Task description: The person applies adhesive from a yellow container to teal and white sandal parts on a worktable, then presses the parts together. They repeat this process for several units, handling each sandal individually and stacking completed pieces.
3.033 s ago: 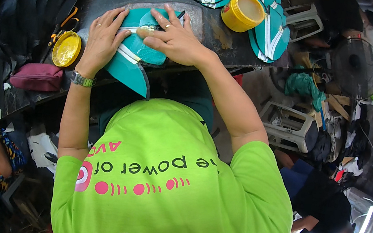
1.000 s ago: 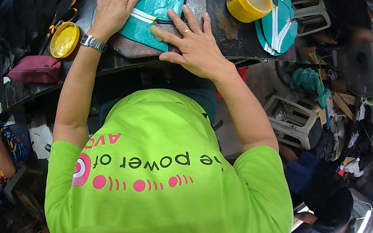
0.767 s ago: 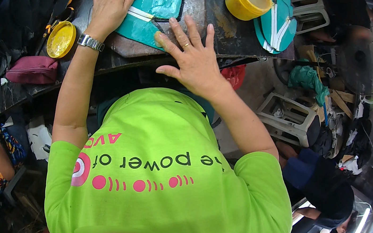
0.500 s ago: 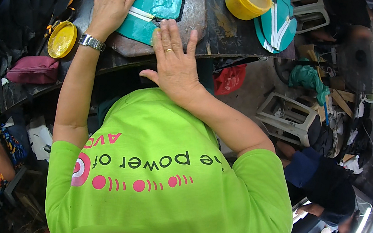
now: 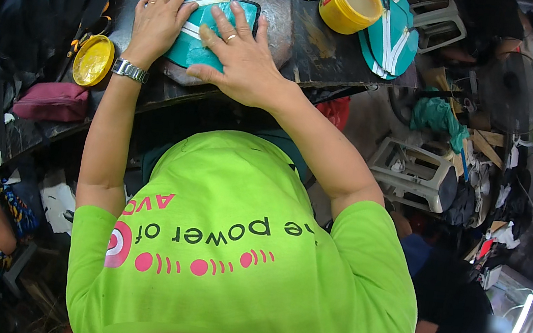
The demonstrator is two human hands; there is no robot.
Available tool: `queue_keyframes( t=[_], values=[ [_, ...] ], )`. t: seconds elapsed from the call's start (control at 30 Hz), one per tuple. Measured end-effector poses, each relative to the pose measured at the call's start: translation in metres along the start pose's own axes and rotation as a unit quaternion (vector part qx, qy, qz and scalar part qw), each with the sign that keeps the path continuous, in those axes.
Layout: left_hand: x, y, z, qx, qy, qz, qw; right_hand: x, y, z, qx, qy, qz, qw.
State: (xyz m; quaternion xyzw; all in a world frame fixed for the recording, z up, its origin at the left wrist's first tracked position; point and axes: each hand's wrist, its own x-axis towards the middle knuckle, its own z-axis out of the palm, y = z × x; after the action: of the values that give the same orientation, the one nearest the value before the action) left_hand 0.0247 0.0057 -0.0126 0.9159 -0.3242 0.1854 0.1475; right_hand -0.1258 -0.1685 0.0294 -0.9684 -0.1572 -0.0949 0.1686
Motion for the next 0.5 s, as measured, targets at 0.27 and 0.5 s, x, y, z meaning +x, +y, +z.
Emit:
queue_keyframes(
  t=[0.27,0.5],
  values=[
    [0.001,0.0,-0.003,0.002,-0.013,-0.002,1.0,-0.006,-0.008,0.006,-0.003,-0.061,-0.054,0.997],
    [-0.005,-0.015,-0.012,-0.034,-0.032,0.063,0.997,-0.016,0.041,-0.025,0.171,0.043,0.018,0.984]
  ],
)
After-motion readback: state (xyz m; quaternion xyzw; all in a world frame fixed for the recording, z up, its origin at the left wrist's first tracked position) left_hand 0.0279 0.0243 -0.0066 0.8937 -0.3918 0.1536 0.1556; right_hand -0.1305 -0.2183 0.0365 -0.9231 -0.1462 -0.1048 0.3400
